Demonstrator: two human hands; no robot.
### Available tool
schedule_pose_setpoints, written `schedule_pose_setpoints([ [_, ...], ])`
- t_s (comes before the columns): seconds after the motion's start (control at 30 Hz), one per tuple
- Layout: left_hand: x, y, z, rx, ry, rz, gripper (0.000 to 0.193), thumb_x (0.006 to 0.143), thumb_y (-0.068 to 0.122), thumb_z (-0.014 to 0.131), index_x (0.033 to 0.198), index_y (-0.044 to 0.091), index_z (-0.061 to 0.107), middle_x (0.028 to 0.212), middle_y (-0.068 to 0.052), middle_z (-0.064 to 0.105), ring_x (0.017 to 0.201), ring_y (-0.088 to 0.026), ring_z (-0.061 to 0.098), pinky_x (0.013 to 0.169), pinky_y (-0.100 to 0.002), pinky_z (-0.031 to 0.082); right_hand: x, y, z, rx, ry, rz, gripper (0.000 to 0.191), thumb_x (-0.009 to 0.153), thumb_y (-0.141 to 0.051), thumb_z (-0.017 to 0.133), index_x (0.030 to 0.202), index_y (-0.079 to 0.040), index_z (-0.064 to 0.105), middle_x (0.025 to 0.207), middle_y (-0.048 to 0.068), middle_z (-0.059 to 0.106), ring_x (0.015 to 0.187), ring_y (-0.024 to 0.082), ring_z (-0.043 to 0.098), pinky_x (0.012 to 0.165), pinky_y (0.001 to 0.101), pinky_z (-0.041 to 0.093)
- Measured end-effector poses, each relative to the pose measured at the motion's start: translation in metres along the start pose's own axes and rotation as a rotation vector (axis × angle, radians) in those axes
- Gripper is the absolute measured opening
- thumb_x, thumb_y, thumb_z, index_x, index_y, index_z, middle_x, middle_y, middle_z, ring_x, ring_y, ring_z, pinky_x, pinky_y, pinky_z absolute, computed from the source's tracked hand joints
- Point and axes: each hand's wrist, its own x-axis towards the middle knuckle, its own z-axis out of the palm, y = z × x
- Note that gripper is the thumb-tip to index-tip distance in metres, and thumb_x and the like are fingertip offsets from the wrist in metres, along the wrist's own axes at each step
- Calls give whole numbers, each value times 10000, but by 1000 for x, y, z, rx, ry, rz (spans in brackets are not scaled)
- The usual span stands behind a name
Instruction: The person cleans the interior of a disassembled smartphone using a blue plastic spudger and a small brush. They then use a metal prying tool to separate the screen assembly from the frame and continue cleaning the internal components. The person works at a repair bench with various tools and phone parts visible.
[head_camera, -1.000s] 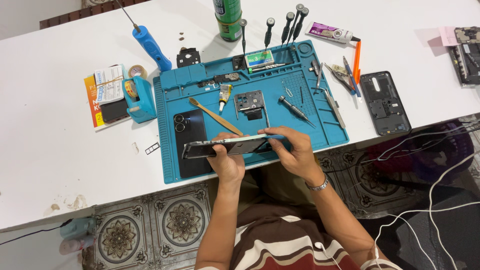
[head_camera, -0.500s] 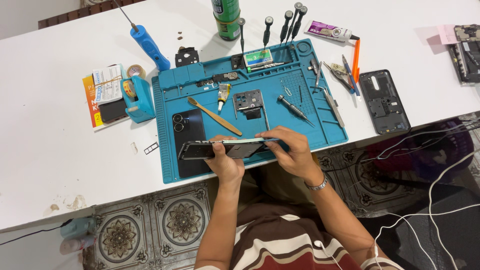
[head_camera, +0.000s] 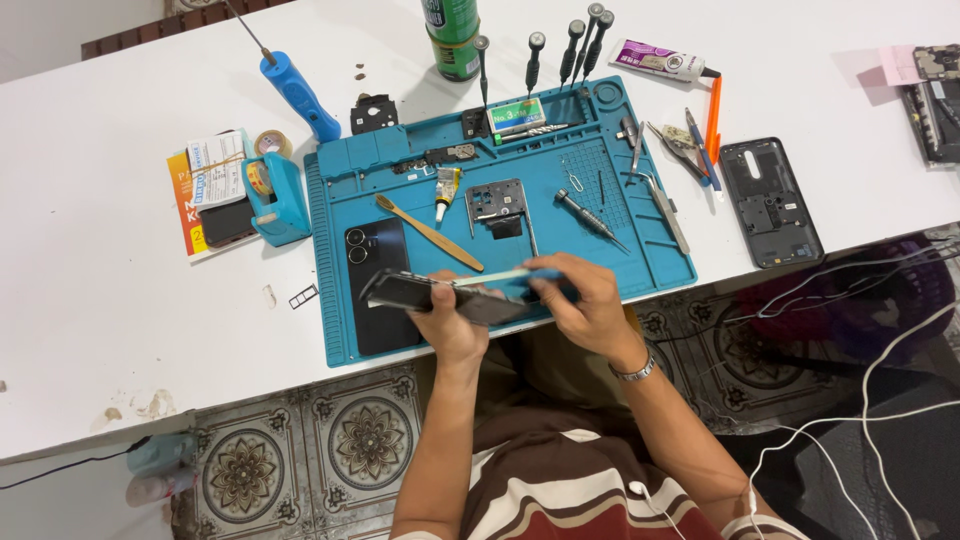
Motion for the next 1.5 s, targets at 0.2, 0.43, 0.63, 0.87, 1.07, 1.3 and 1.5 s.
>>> schedule_pose_setpoints([
  [0.2, -8, -4, 1, 202, -243, 128, 378, 926, 275, 841, 847, -51, 667, 768, -138, 686, 702, -238, 728, 672, -469, 660, 1, 0, 0, 29, 0, 54, 194, 985, -28, 651, 1169, 0, 704, 965, 81, 785, 651, 90, 676, 575, 225, 534],
  [0.43, -5, -6, -1, 75, -141, 117, 404, 928, 323, 834, 909, -27, 634, 837, -121, 672, 735, -233, 717, 674, -490, 670, -2, 0, 1, 8, 54, 99, 174, 972, -17, 686, 1142, 1, 714, 902, 71, 766, 664, 90, 681, 575, 223, 542],
  [0.63, 6, 0, 4, 117, 17, 27, 513, 933, 442, 766, 1113, 11, 554, 1058, -149, 694, 707, -205, 696, 618, -367, 615, -2, 3, 2, 54, 101, -23, 204, 957, 57, 679, 1153, 3, 692, 1069, 113, 735, 800, 115, 709, 628, 220, 605],
  [0.87, 9, 0, 2, 87, 94, -8, 544, 933, 478, 758, 1121, 9, 557, 1101, -202, 691, 756, -235, 716, 674, -383, 627, 0, 2, 3, 12, 122, -47, 252, 931, 89, 688, 1162, -10, 707, 1083, 119, 738, 809, 131, 708, 627, 224, 604],
  [1.07, 10, -2, 1, 88, 121, 0, 524, 926, 480, 755, 1109, 37, 545, 1159, -196, 689, 775, -236, 717, 704, -387, 626, 2, -1, 3, -15, 118, -66, 268, 916, 92, 704, 1159, -20, 710, 1073, 118, 741, 795, 137, 708, 623, 230, 586],
  [1.3, 10, 1, -2, 43, 199, -24, 506, 984, 491, 691, 1022, 19, 513, 1228, -198, 678, 768, -214, 709, 679, -380, 620, 3, -6, 3, -67, 120, -52, 285, 883, 85, 738, 1146, -26, 726, 1046, 129, 751, 793, 162, 728, 657, 245, 584],
  [1.5, 10, 2, 0, 65, 216, -42, 531, 984, 521, 647, 1068, 20, 490, 1205, -187, 664, 767, -190, 689, 681, -360, 618, 3, -8, 2, -115, 126, -97, 296, 862, 73, 757, 1137, -36, 742, 1053, 119, 746, 848, 186, 727, 709, 265, 574],
])
